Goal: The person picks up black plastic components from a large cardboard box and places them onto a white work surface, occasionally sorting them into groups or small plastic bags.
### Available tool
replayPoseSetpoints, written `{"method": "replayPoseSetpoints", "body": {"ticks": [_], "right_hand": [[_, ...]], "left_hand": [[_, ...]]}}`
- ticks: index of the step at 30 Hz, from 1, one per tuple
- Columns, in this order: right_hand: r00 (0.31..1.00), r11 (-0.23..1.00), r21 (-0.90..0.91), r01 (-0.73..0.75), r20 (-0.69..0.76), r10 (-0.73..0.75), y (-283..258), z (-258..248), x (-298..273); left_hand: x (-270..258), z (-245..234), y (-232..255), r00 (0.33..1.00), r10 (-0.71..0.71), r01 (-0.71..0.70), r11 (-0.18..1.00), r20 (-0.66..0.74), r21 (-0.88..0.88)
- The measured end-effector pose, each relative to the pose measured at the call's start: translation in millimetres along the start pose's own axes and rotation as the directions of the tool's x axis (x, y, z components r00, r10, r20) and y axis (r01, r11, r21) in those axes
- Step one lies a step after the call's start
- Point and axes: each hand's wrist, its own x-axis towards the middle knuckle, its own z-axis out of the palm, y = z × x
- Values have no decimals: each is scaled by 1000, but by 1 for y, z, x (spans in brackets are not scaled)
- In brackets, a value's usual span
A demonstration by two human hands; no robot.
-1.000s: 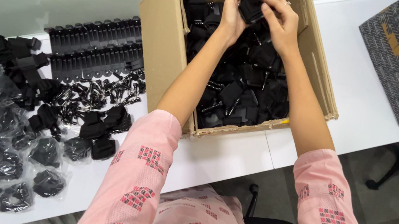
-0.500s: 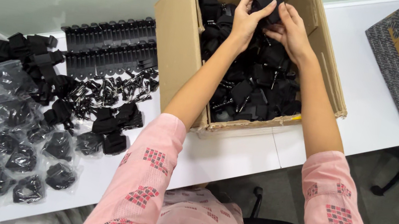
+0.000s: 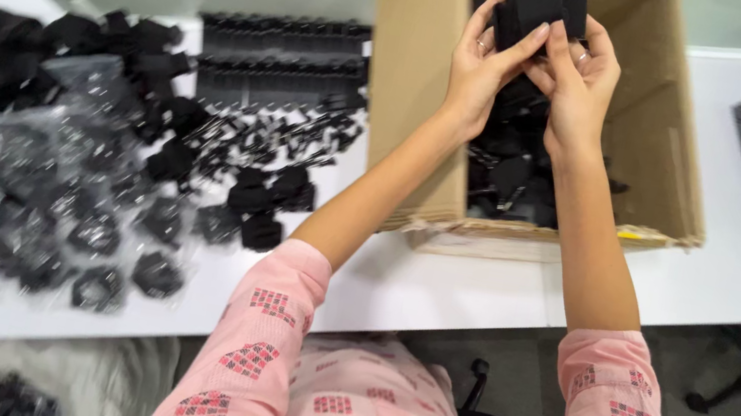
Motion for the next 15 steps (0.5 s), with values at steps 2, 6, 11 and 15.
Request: {"method": "replayPoseSetpoints", "body": {"ticks": [2, 6, 11, 15], "right_hand": [[1000, 1000, 14, 5, 28, -5, 7, 38, -19], [998, 999, 36, 32, 49, -34, 29, 106, -57], [988, 988, 123, -90, 139, 73, 84, 173, -92], [965, 976, 58, -210, 174, 197, 173, 215, -117]], "left_hand": [[-29, -18, 27, 997, 71, -72, 996, -21, -46], [-63, -69, 74, 974, 224, -224, 974, 10, -16], [-100, -151, 120, 943, 328, -320, 940, -51, 120], [-137, -240, 131, 902, 364, -283, 905, -235, 317]]}}
